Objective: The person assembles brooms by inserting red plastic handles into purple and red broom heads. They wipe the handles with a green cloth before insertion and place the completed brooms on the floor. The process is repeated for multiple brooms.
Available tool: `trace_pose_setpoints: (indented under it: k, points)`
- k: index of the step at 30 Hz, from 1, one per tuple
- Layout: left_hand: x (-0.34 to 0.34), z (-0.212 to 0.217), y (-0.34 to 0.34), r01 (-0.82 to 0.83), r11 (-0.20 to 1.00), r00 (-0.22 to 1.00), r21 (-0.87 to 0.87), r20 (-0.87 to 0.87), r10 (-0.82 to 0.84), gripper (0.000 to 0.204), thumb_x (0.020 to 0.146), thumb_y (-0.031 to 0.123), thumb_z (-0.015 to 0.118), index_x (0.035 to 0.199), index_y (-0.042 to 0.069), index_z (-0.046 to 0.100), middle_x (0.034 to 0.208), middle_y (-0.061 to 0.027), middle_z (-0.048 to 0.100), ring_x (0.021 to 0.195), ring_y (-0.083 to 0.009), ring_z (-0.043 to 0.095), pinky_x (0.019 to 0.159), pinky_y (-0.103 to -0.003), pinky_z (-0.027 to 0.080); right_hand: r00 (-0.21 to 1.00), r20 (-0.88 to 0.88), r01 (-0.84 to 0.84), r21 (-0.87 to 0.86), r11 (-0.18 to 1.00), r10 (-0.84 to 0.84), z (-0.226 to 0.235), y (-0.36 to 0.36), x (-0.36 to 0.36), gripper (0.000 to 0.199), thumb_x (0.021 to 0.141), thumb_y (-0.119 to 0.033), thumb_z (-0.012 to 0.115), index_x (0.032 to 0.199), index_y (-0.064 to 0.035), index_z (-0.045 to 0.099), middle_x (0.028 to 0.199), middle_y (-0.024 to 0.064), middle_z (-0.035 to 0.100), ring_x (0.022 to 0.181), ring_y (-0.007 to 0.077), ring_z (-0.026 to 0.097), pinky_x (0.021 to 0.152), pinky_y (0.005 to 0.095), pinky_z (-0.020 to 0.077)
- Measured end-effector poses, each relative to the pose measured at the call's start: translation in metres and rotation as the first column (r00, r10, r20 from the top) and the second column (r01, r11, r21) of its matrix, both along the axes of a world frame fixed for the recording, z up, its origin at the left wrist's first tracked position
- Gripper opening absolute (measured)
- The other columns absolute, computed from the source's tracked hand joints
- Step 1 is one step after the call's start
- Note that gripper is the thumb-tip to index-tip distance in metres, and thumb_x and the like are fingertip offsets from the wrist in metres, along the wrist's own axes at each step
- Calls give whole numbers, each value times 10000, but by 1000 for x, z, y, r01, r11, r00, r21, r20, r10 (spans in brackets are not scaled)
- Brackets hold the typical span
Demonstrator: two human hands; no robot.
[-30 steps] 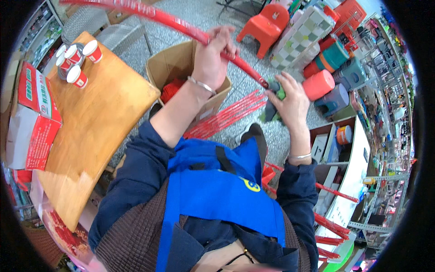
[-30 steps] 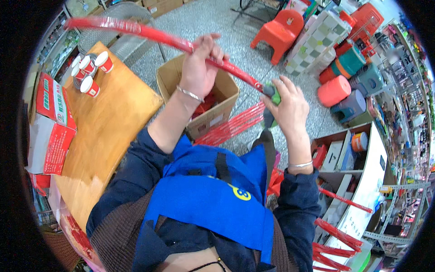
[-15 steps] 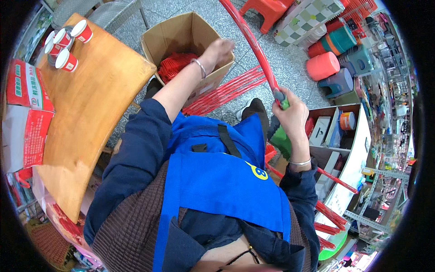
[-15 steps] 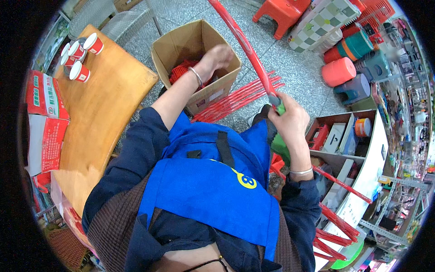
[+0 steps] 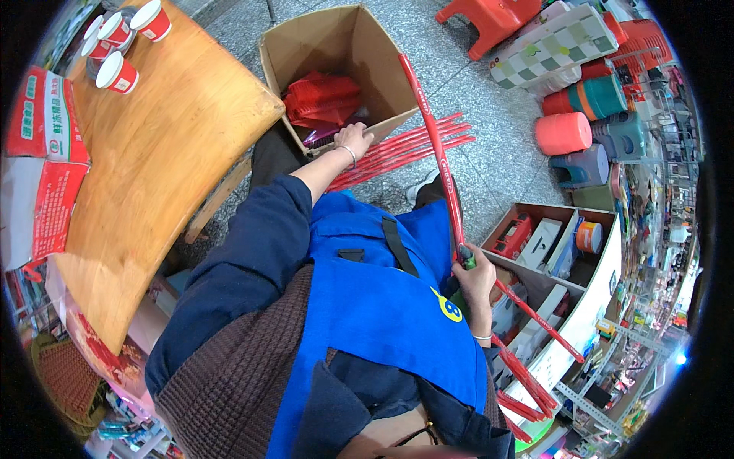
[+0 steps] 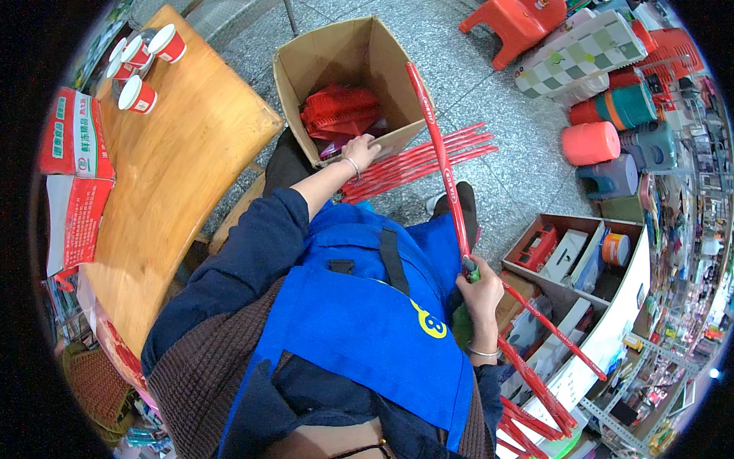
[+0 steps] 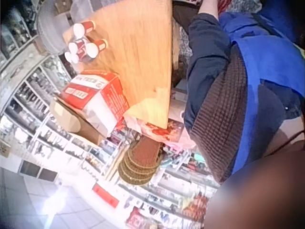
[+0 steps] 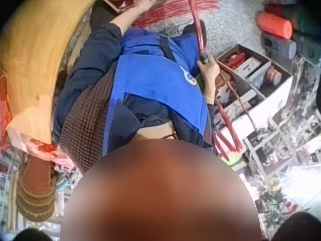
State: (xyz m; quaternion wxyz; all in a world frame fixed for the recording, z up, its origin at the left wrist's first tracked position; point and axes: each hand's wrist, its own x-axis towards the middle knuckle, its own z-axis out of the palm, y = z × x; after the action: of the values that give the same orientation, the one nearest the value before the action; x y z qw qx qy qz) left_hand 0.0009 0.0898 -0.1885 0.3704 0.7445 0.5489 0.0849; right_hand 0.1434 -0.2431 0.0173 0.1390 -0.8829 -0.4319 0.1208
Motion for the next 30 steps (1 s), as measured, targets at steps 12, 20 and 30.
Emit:
trace_pose_setpoints:
  k: [12, 20, 30]
  points:
    - [-5, -99, 92, -464, 492, 601, -736, 146, 786, 167, 792, 116, 600, 937, 33, 610, 871, -125, 616, 712, -255, 610, 624, -412, 518, 987, -162, 23, 35, 999, -17, -19, 26, 0, 332, 648, -187, 698, 975, -140, 659, 758, 146, 657, 734, 314, 656, 667, 399, 513]
    - [-37, -153, 154, -874, 377, 435, -305, -152, 887, 260, 747, 122, 599, 970, -1, 653, 1049, -226, 638, 995, -357, 619, 840, -407, 494, 961, -272, 30, -79, 996, -51, -29, 51, 14, 357, 643, -153, 717, 989, -90, 654, 783, 144, 661, 747, 293, 664, 690, 373, 518]
    - [-70, -204, 198, -891, 424, 449, -161, -181, 875, 522, 730, 186, 629, 1187, -34, 506, 1192, -278, 543, 1105, -371, 549, 961, -408, 438, 894, -431, 20, -230, 973, -120, -45, 86, 49, 370, 649, -105, 736, 999, -55, 625, 764, 98, 654, 717, 182, 652, 705, 312, 517]
